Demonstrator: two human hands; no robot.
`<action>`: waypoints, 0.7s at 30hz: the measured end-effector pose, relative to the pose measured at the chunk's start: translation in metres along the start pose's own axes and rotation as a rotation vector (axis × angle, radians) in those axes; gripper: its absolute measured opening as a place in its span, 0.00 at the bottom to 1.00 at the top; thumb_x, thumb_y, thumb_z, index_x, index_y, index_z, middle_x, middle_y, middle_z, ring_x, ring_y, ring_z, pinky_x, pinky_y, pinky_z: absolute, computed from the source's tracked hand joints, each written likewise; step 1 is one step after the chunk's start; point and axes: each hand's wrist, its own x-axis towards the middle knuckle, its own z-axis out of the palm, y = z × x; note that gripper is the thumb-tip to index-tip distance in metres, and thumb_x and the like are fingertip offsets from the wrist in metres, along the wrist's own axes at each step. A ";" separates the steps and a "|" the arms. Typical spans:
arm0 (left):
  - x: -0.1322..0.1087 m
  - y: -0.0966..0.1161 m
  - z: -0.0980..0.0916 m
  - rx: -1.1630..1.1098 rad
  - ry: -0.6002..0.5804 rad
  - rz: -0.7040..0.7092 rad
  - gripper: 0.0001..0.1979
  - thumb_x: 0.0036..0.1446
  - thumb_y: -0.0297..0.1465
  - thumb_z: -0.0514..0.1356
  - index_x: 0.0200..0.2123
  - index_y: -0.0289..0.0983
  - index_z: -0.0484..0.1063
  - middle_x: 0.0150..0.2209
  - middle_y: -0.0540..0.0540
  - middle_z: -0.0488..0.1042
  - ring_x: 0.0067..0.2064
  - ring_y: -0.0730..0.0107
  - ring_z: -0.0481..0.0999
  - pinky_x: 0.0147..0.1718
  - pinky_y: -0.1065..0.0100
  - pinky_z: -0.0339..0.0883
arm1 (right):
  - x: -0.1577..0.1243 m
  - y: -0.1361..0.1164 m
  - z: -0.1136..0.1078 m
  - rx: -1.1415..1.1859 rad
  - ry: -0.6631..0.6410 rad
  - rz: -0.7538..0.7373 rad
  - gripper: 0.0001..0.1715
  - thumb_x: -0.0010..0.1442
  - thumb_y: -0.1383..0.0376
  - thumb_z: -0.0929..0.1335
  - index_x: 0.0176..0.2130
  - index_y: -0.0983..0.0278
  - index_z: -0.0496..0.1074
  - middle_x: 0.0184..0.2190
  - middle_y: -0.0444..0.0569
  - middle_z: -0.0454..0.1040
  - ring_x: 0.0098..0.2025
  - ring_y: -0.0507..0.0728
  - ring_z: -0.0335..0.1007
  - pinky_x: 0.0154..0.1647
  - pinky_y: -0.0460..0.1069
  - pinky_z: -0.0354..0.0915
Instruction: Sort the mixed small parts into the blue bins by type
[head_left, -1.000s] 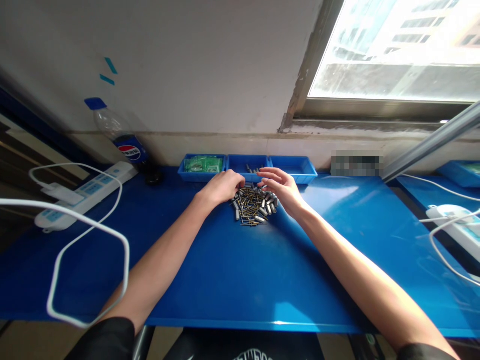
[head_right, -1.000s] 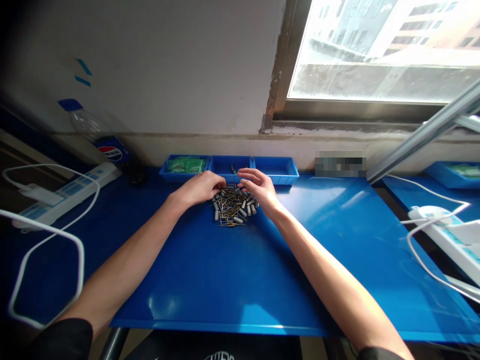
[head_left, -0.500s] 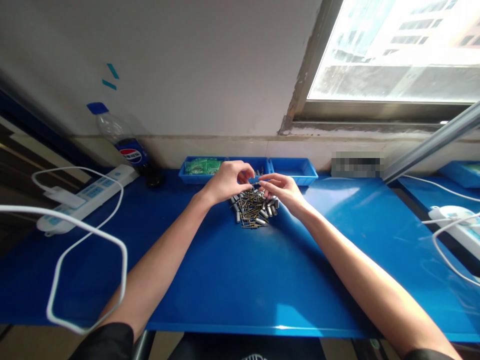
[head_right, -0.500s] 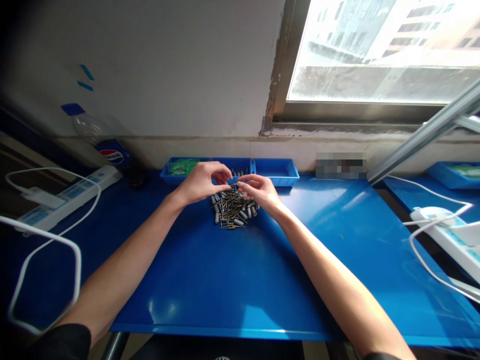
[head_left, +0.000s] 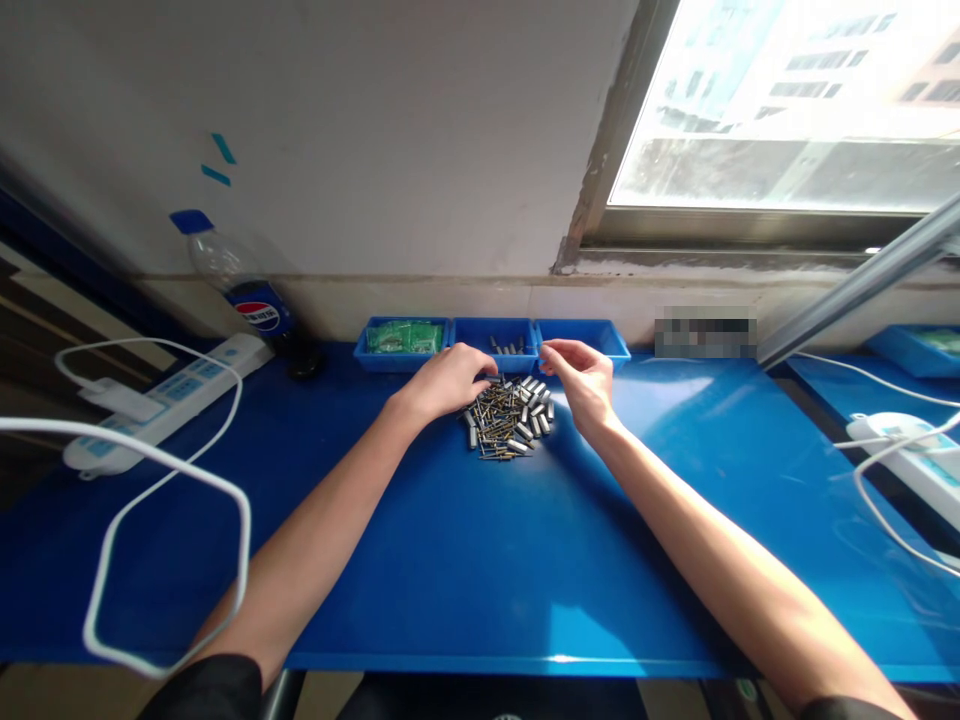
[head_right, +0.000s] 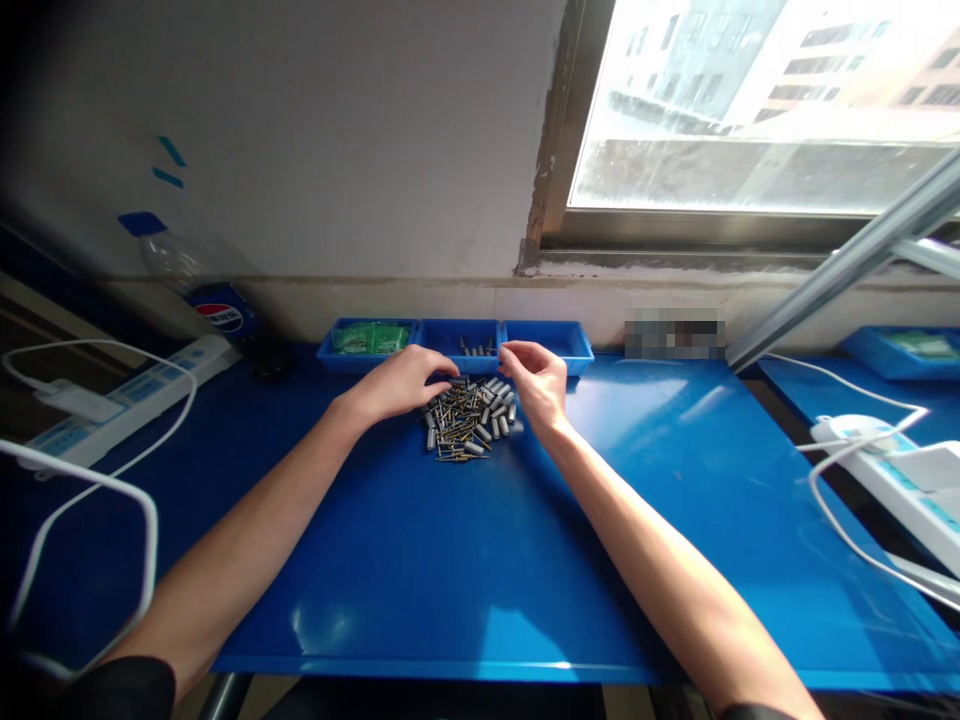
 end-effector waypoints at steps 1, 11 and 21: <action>-0.001 -0.001 0.001 0.047 -0.032 -0.015 0.12 0.59 0.26 0.65 0.46 0.39 0.83 0.45 0.43 0.84 0.47 0.58 0.84 0.48 0.65 0.75 | 0.002 0.001 -0.001 -0.002 0.083 -0.028 0.21 0.54 0.50 0.77 0.40 0.63 0.81 0.33 0.50 0.82 0.34 0.59 0.79 0.42 0.56 0.75; 0.001 -0.005 0.007 0.042 -0.066 -0.032 0.14 0.56 0.20 0.63 0.43 0.38 0.83 0.42 0.43 0.84 0.43 0.61 0.83 0.41 0.68 0.73 | 0.007 0.007 -0.005 0.036 0.180 -0.018 0.27 0.55 0.52 0.75 0.49 0.64 0.79 0.46 0.56 0.83 0.37 0.60 0.81 0.43 0.57 0.76; 0.002 -0.007 0.010 0.007 -0.113 -0.005 0.13 0.57 0.18 0.60 0.40 0.37 0.81 0.39 0.44 0.83 0.40 0.64 0.81 0.38 0.70 0.68 | 0.002 0.004 0.000 0.023 0.093 -0.024 0.18 0.58 0.55 0.72 0.44 0.63 0.79 0.38 0.51 0.83 0.31 0.56 0.75 0.35 0.52 0.71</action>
